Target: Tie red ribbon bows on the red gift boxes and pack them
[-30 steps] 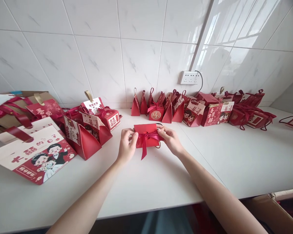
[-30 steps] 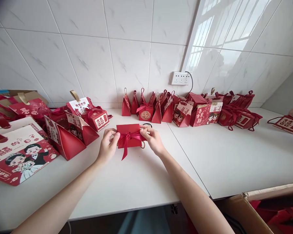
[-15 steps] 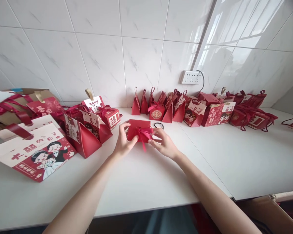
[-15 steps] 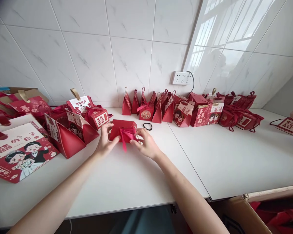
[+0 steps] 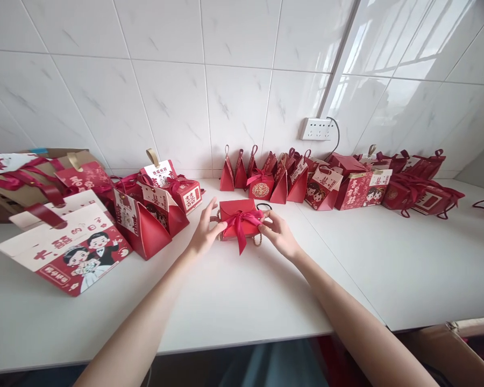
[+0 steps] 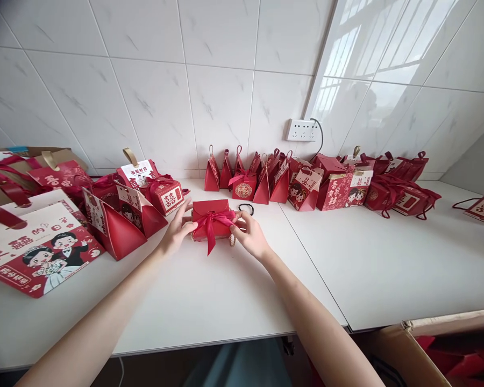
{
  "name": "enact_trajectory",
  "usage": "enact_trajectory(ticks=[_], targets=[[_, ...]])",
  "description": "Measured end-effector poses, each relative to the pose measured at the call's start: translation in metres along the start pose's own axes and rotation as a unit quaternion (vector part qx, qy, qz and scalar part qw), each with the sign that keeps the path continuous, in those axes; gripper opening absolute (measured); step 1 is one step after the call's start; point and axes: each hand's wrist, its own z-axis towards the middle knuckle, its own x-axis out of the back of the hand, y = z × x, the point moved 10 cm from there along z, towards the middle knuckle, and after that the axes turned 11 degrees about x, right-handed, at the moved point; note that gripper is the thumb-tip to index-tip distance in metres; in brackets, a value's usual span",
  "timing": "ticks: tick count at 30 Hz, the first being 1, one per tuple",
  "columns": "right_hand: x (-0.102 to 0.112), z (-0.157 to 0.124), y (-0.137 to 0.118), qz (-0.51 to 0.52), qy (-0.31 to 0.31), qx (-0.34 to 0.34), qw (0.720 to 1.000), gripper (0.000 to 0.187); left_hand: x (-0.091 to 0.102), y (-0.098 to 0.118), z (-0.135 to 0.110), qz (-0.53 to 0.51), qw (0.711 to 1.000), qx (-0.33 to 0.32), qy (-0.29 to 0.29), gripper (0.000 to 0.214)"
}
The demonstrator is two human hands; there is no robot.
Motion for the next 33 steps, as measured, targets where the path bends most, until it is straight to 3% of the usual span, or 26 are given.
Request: enact_trajectory(ticks=[2,4,7,10,12,14,23,27,33], targets=[[0.006,0.001,-0.001,-0.031,0.033,0.015,0.999,0.02,-0.004,-0.003,0.001,0.006,1.0,0.014,-0.012,0.068],[0.023,-0.002,-0.01,-0.117,0.121,0.056,0.984,0.022,-0.002,-0.001,-0.001,0.02,1.0,0.007,0.014,0.057],[0.035,-0.015,-0.043,-0.291,0.224,0.156,0.917,0.022,0.003,0.003,-0.005,0.044,0.996,-0.02,0.07,0.046],[0.011,-0.019,-0.063,-0.395,0.167,0.229,0.874,0.013,0.002,0.005,-0.008,0.063,0.994,-0.032,0.087,0.044],[-0.009,-0.018,-0.064,-0.427,0.106,0.243,0.865,0.018,0.0,0.007,-0.01,0.08,0.993,-0.035,0.085,0.045],[-0.019,-0.018,-0.062,-0.439,0.086,0.247,0.86,0.02,-0.001,0.009,-0.011,0.091,0.992,-0.041,0.08,0.045],[0.0,-0.028,-0.091,-0.407,0.149,0.36,0.826,0.01,0.001,0.011,-0.01,0.099,0.99,-0.042,0.093,0.041],[-0.021,-0.03,-0.094,-0.395,0.053,0.391,0.83,0.011,0.003,0.012,-0.01,0.108,0.987,-0.048,0.105,0.04],[-0.063,-0.038,-0.085,-0.433,-0.085,0.433,0.786,0.014,0.008,0.014,-0.011,0.133,0.981,-0.052,0.133,0.032]])
